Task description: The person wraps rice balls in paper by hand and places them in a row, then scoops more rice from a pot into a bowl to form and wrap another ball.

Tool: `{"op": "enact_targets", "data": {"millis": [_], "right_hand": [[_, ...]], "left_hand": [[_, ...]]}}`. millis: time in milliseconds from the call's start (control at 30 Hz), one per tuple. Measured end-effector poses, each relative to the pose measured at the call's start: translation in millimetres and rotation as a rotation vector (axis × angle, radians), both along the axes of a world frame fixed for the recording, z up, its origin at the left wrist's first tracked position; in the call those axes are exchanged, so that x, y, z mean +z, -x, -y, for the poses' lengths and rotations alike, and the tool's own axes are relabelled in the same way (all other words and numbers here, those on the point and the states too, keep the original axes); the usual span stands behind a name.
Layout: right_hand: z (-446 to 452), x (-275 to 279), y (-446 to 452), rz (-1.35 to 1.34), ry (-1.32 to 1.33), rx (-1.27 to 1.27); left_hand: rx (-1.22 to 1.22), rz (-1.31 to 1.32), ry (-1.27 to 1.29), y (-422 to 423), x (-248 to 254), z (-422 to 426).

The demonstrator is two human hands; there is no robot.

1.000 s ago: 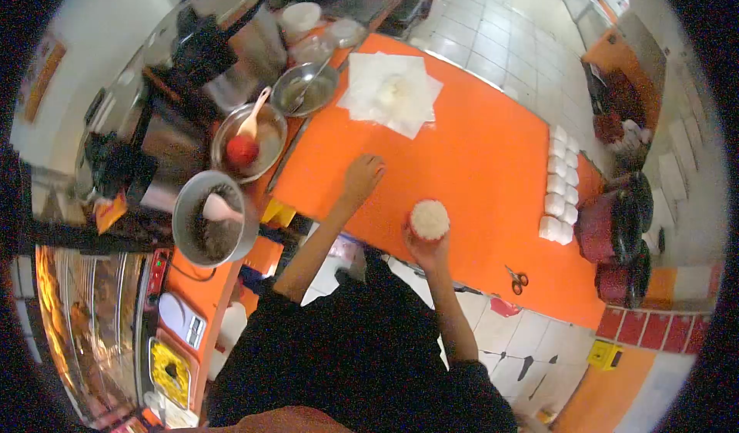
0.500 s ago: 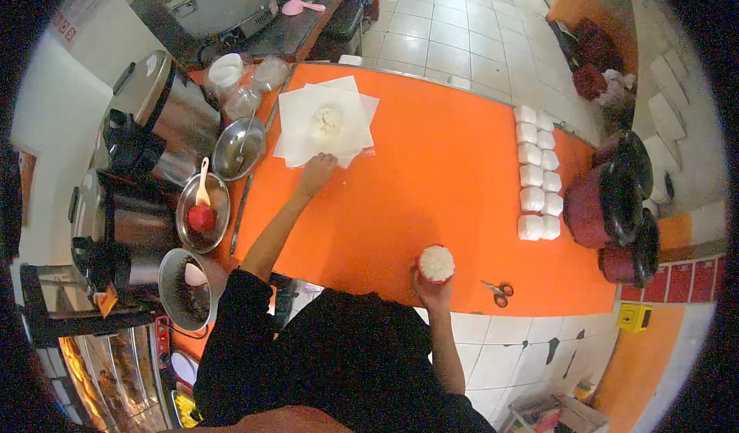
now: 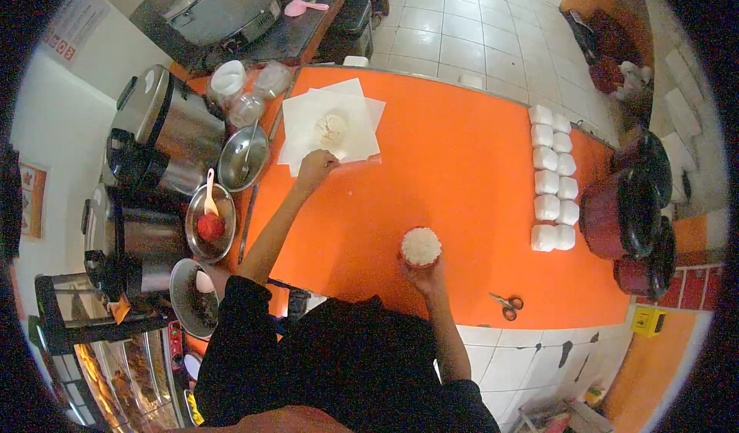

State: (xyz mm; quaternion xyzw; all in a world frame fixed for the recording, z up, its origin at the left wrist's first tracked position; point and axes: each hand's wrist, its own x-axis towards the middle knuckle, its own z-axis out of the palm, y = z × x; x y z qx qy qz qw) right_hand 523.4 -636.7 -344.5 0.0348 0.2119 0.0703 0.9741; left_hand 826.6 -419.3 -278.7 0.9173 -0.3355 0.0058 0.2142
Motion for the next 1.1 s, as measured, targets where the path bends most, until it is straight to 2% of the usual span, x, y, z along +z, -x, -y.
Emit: {"op": "enact_targets", "data": {"millis": [167, 267, 367, 467, 533, 733, 833, 933, 1100], "right_hand": [[-8.3, -0.6, -0.2, -0.009, 0.011, 0.049], [-10.9, 4.2, -0.5, -0.032, 0.000, 0.053], [-8.6, 4.3, 0.1, -0.017, -0.022, 0.042], [-4.7, -0.6, -0.9, 0.007, -0.045, 0.041], [-4.5, -2.0, -5.1, 0.096, -0.076, 0.051], [-5.0, -6.8, -9.7, -0.078, 0.044, 0.037], [-3.4, -9.7, -11.5, 0.068, -0.005, 0.069], [-5.1, -9.4, -13.4, -0.110, -0.002, 0.063], [0.5, 11.6, -26.9, -0.114, 0.256, 0.102]], "left_hand": [[-0.128, -0.340, 0.102, -19.9, -4.7, -4.6], [-0.217, -0.229, 0.096, -22.9, -15.3, -11.0], [-0.155, -0.416, 0.165, -19.7, -5.5, -14.4], [-0.089, -0.497, 0.139, -18.1, 1.6, -12.3], [-0.111, -0.497, 0.125, -20.2, 2.3, -12.9], [-0.069, -0.466, 0.128, -21.0, 7.9, -5.7], [-0.066, -0.447, 0.162, -20.9, 5.5, -1.7], [-0.062, -0.495, 0.239, -18.0, 7.2, 1.4], [-0.074, -0.550, 0.353, -19.5, -5.5, -1.7]]}}
